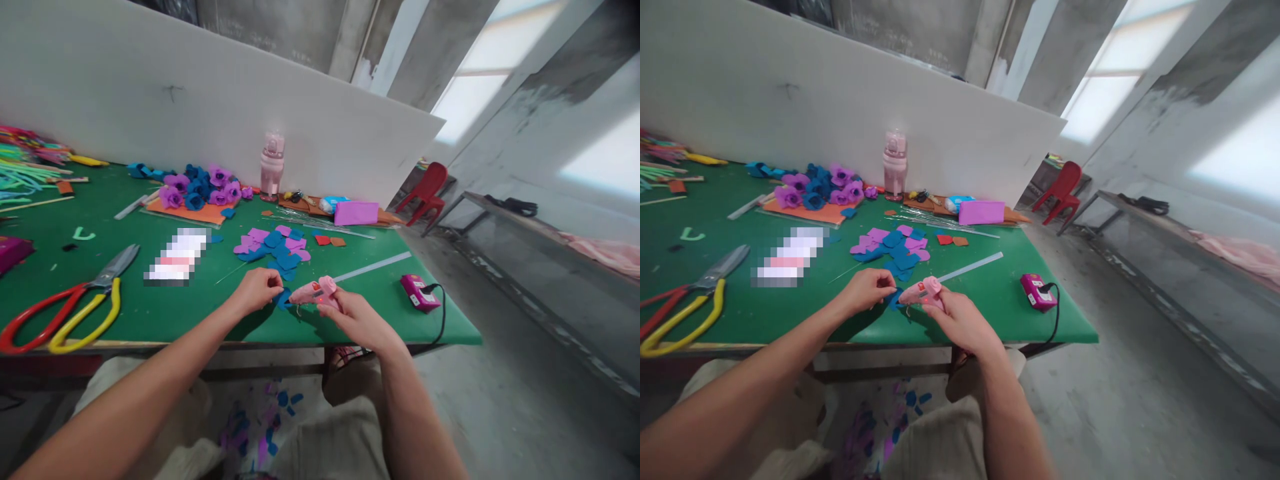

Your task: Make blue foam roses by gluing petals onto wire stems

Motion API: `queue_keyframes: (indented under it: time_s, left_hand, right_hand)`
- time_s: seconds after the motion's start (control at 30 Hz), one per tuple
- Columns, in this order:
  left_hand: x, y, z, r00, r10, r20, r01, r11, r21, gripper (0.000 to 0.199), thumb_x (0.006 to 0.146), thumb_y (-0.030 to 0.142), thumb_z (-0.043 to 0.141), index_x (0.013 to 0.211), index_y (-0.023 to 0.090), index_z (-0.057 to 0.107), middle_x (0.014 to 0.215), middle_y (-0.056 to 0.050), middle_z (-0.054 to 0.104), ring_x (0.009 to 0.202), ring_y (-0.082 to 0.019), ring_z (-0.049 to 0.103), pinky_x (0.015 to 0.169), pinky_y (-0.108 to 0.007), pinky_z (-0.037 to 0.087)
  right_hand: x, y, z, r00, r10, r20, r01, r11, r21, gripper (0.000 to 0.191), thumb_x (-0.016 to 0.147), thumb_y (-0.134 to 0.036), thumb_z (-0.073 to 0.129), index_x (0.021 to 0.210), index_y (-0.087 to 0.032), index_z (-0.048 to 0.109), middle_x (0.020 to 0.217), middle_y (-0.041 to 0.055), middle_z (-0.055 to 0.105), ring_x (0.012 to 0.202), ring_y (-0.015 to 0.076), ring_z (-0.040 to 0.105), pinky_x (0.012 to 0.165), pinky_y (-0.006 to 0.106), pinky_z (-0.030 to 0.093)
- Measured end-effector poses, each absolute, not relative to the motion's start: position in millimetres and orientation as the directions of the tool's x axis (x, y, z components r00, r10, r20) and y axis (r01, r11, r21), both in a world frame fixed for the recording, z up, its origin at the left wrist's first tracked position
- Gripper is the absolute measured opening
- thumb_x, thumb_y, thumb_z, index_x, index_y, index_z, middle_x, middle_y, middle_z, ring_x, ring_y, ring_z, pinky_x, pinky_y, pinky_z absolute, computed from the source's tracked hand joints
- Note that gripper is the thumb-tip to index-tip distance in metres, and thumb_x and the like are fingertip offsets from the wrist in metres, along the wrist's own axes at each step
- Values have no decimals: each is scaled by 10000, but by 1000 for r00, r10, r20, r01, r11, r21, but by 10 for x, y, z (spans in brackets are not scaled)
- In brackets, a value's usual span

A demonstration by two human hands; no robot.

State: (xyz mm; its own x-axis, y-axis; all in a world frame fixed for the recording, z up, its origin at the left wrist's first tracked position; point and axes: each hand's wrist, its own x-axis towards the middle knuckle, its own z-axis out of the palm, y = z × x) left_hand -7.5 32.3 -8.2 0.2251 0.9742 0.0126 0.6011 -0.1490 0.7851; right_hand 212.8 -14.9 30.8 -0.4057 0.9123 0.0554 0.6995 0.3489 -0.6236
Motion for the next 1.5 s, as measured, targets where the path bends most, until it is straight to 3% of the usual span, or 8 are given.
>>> queue_keyframes:
  time_s: [0.83, 1.2, 1.5]
  left_hand:
    - [-80, 336, -97, 246, 969, 5, 642, -167, 748, 105, 667, 229, 547, 627, 170, 624, 470, 19, 578, 408, -105, 493, 429, -204, 334]
    - [-75, 331, -86, 250, 968, -1, 677, -174, 716, 120, 677, 224, 527, 656, 160, 627, 500, 19, 586, 448, -105, 514, 456, -199, 353]
    - [-77, 335, -85, 253, 967, -1, 686, -179, 705, 117, 673, 215, 530, 657, 160, 633, 506, 18, 591, 451, -105, 514, 467, -203, 365]
  right_hand:
    - [2113, -145, 289, -398, 917, 21, 735, 332, -592, 274, 838, -381, 459, 662, -174, 493, 698, 10, 563, 608, 124, 448, 557, 237, 299]
    - [2090, -155, 332, -411, 912, 2, 724, 328, -607, 224, 850, -351, 449, 846, -163, 570, 769, 25, 590, 690, 149, 506, 619, 241, 345]
    - [2096, -152, 330, -404, 915, 15, 731, 332, -596, 228, 850, -352, 448, 877, -164, 575, 774, 25, 589, 692, 151, 504, 623, 239, 345]
